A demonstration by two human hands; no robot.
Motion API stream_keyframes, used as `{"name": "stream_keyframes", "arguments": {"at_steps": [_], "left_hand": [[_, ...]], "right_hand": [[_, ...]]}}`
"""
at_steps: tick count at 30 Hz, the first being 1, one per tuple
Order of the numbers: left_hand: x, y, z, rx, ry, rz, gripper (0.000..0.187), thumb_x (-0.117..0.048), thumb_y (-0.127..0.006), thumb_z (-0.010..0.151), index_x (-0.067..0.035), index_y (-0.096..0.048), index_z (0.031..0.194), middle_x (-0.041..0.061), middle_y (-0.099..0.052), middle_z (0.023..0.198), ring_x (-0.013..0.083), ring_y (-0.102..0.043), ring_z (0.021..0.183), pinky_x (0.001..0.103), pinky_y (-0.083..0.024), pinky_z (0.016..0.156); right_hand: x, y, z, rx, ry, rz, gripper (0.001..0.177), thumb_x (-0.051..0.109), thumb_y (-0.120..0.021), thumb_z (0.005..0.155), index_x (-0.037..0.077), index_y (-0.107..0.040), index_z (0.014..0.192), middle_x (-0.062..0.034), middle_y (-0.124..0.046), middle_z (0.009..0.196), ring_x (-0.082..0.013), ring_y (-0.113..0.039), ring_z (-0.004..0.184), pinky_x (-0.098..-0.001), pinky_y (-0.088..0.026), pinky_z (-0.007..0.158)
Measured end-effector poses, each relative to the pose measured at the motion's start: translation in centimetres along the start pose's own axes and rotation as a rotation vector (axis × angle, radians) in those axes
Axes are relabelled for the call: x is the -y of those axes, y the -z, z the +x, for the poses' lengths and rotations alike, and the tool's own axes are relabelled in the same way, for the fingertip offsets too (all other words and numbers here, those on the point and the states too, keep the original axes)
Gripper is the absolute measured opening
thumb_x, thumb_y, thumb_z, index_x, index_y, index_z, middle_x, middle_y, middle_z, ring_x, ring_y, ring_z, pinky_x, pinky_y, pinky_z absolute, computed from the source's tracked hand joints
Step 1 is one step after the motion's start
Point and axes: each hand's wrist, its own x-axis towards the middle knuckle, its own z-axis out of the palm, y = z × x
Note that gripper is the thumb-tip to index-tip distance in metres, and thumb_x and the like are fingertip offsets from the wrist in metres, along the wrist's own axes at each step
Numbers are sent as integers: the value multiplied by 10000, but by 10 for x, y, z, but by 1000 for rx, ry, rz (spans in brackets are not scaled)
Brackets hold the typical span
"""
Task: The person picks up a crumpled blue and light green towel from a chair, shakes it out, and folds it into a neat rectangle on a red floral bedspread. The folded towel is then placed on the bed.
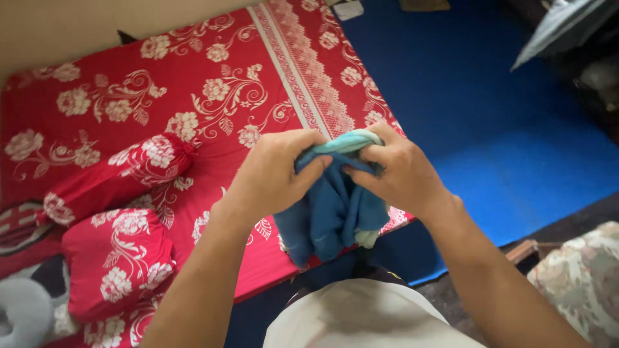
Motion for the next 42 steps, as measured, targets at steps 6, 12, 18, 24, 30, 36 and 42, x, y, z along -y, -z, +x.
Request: {"name": "stream_keyframes", "arguments": {"at_steps": [6, 12, 18, 24, 30, 36, 42], "left_hand": [[23, 7, 0, -10, -38, 103, 86, -249, -653, 967, -184, -667, 1022, 54, -660, 737, 327, -721, 762, 428, -564, 664], [17, 22, -5, -87, 15, -14, 43, -206, -693, 955, -178, -675, 929, 62, -574, 618, 274, -633, 584, 369, -499, 560], [26, 50, -18, -170, 37, 22, 54, -174, -670, 1004, -141, -692, 968, 88, -560, 636, 272, -591, 580, 398, -462, 563], [42, 63, -27, -294, 149, -96, 68, -156, -651, 1039, -144, -706, 1001, 52, -520, 688, 161, -508, 663, 341, -444, 609], [43, 63, -32, -364, 240, -337, 85, -221, -637, 1023, -169, -696, 991, -64, -518, 764, 62, -482, 731, 231, -432, 641], [49, 34, -20, -352, 275, -964, 136, -232, -645, 904, -101, -609, 903, -42, -444, 581, 45, -502, 480, 160, -386, 450], [30, 16, -10, -327, 278, -1167, 144, -227, -651, 825, -98, -587, 840, -3, -455, 539, 72, -499, 436, 184, -368, 411]], "right_hand": [[-10, -37, -25, -112, -168, 23, 231, 243, -836, 802, 124, -639, 827, -24, -692, 1046, -283, -717, 955, -393, -566, 802], [-9, -58, -39, -115, -423, 314, 97, 104, -794, 793, 139, -768, 880, -66, -732, 789, -273, -749, 783, -355, -564, 704], [-1, -55, -58, -106, -601, 548, 225, 179, -929, 727, 169, -783, 897, 21, -742, 653, -30, -610, 634, -193, -442, 597], [-8, -43, -90, -85, -679, 1192, 221, 23, -771, 756, 25, -694, 963, -41, -642, 692, -125, -600, 593, -266, -491, 503], [12, -45, -75, -276, -640, 1369, 286, -140, -638, 766, 22, -611, 1001, -120, -665, 1004, -207, -672, 912, -332, -527, 809], [42, -81, -34, -22, -953, 1413, 200, 56, -745, 840, 36, -709, 1036, -70, -674, 729, -149, -690, 672, -277, -582, 600], [-15, -161, -36, -386, -1134, 1354, 178, 27, -718, 850, 129, -662, 984, -29, -707, 812, -152, -710, 728, -270, -582, 657]]}}
